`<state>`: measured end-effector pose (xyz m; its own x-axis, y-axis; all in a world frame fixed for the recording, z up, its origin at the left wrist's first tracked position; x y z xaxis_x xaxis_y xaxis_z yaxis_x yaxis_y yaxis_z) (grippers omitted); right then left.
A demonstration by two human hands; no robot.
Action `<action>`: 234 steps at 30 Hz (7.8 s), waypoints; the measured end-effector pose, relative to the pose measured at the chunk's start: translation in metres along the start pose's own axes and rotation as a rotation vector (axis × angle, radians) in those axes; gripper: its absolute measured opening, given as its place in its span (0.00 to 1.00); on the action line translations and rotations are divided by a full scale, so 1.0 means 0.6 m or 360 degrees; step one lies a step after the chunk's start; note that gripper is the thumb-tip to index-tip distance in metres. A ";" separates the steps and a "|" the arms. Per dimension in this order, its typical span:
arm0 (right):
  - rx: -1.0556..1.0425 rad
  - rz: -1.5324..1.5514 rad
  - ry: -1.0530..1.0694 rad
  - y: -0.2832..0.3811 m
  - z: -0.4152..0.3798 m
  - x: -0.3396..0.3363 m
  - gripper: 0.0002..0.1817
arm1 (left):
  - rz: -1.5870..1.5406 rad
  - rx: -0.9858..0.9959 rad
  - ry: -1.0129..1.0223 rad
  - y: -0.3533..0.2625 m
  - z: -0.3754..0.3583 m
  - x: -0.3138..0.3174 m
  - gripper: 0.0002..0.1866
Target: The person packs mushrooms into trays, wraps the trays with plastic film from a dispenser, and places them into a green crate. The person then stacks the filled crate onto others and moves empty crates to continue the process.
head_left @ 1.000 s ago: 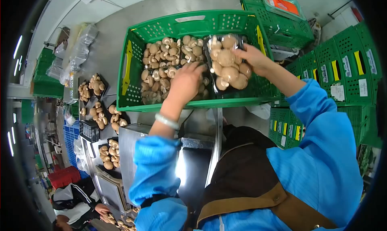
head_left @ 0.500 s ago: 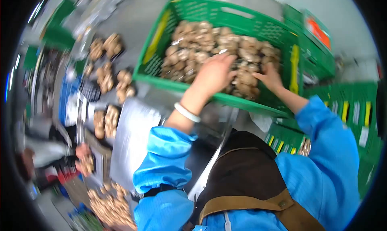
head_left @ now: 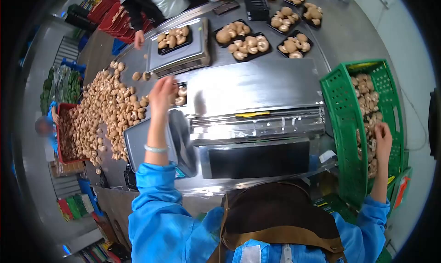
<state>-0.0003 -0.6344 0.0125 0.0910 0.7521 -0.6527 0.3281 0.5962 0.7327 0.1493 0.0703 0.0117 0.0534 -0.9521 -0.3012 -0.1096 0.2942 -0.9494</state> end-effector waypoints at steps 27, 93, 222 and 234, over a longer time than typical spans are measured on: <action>0.0296 0.0603 0.1246 0.631 0.110 1.162 0.43 | 0.0127 -0.0492 0.0329 0.405 0.144 -0.302 0.32; -0.0748 0.0049 0.0423 0.319 0.263 0.486 0.10 | 0.0546 0.0432 0.0391 0.059 0.105 0.239 0.10; 0.0636 0.1014 -0.1575 -0.433 -0.396 -0.100 0.29 | 0.0493 0.0227 0.1930 -0.363 0.125 1.090 0.17; 0.0823 0.1795 -0.1986 -0.166 -1.089 0.139 0.24 | 0.0358 0.0373 0.2459 -0.499 -0.437 0.757 0.21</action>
<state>-0.6396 -0.4477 0.0107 0.9828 -0.0947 0.1585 -0.1818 -0.3450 0.9208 -0.0537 -0.4722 0.1822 -0.9811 -0.0084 -0.1934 0.1819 0.3022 -0.9357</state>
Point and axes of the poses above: each hand's wrist, its own z-axis towards the middle knuckle, its own x-axis out of the palm, y = z × x, the point moved 5 cm from there along z, towards the middle knuckle, and after that the axes turned 11 degrees about y, right-handed, at the moved point
